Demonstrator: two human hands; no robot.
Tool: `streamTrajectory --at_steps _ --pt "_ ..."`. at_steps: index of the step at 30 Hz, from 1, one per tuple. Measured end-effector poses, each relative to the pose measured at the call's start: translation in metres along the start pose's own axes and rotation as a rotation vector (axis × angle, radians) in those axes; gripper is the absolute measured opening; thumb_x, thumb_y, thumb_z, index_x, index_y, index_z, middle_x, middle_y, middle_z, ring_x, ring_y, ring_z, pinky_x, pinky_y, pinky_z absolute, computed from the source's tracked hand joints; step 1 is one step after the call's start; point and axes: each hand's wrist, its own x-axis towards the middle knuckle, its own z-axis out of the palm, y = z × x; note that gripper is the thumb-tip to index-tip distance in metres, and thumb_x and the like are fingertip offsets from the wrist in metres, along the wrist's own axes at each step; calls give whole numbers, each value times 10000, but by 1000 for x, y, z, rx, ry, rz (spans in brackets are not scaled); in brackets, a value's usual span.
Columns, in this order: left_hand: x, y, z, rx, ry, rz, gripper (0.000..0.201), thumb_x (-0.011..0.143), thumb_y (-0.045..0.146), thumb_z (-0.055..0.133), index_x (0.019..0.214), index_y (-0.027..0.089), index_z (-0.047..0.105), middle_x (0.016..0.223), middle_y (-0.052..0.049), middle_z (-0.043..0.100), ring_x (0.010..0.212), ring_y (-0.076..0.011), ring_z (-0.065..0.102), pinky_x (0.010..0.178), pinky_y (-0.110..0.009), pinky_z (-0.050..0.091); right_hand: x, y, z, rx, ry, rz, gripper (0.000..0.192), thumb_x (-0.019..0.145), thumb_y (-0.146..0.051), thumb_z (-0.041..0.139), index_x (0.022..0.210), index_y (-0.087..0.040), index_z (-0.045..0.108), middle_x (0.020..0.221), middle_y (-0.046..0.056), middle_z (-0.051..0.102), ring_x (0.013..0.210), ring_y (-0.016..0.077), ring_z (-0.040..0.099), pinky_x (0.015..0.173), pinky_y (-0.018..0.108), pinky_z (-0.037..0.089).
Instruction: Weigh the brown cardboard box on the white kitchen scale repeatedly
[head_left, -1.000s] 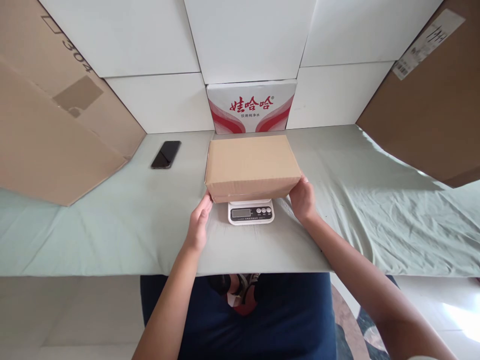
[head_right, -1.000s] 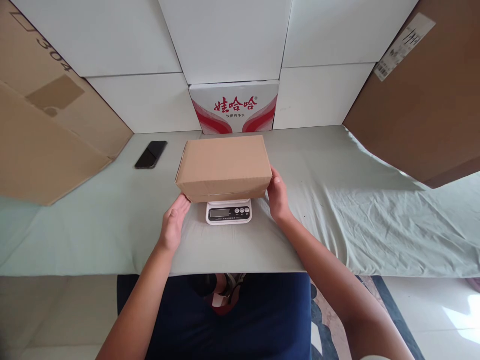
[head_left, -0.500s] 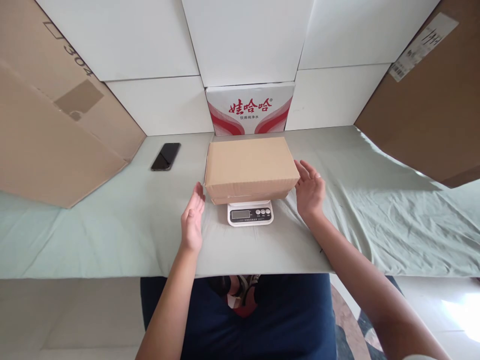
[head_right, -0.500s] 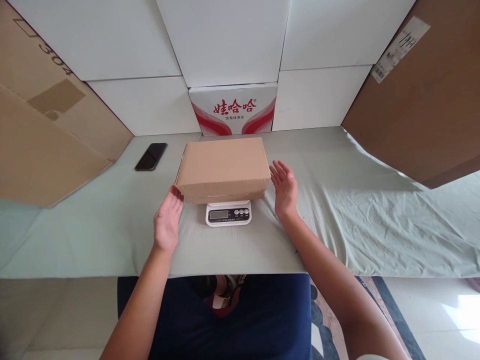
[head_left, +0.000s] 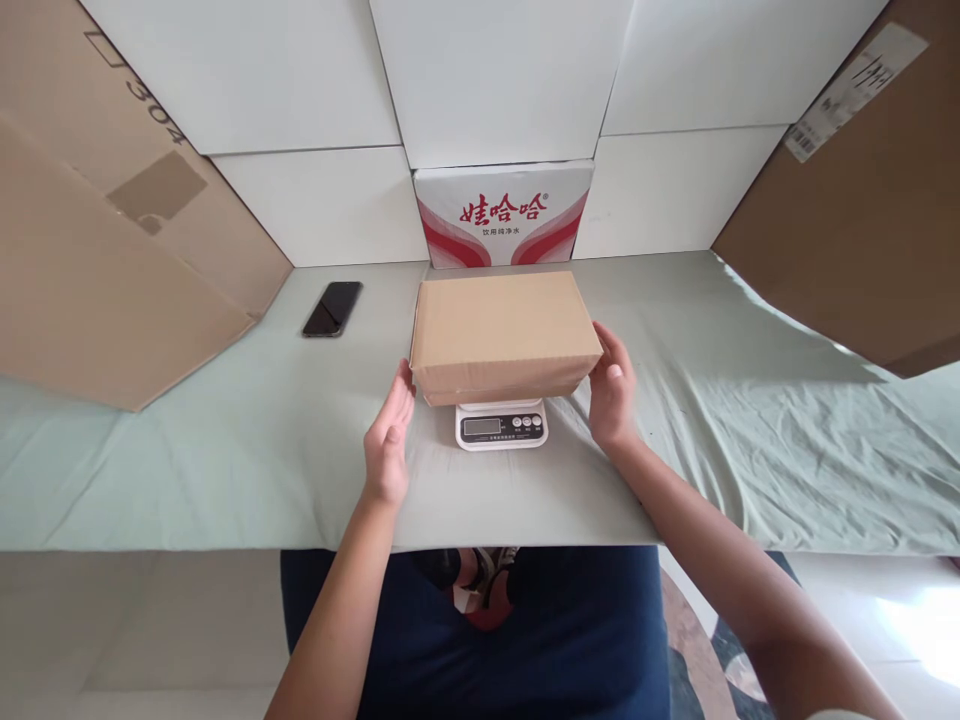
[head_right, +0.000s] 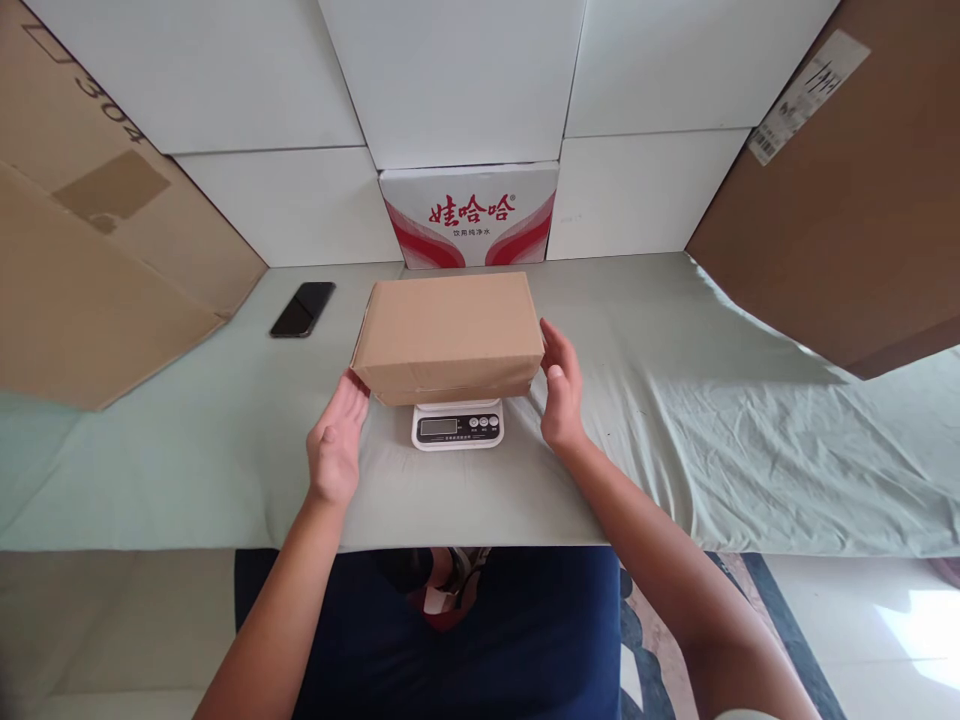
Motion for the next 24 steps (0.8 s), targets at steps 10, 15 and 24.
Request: streamTrajectory --at_steps 10,15,24 --pt "33 6 16 17 -95 -19 726 886 629 579 1497 252 479 1601 -119 442 1526 -335 322 1259 -507 251 18 -10 23 -157 -46 -145 672 876 -634 496 1472 -334 410 1547 38 473 1476 312 406 1250 524 334" --pt "111 -14 37 -30 -81 49 643 868 640 607 1369 238 569 1529 -132 528 1477 -311 426 1219 -449 322 78 10 37 -154 -18 -188 769 865 -629 497 1543 -348 267 1644 -7 323 1553 253 279 1301 475 249" --pt "139 -80 42 -83 23 -127 628 850 685 586 1310 258 585 1489 -108 572 1444 -268 476 1204 -410 345 108 71 45 -40 -20 -43 687 835 -433 571 1489 -358 374 1614 -33 396 1531 249 327 1306 473 237"
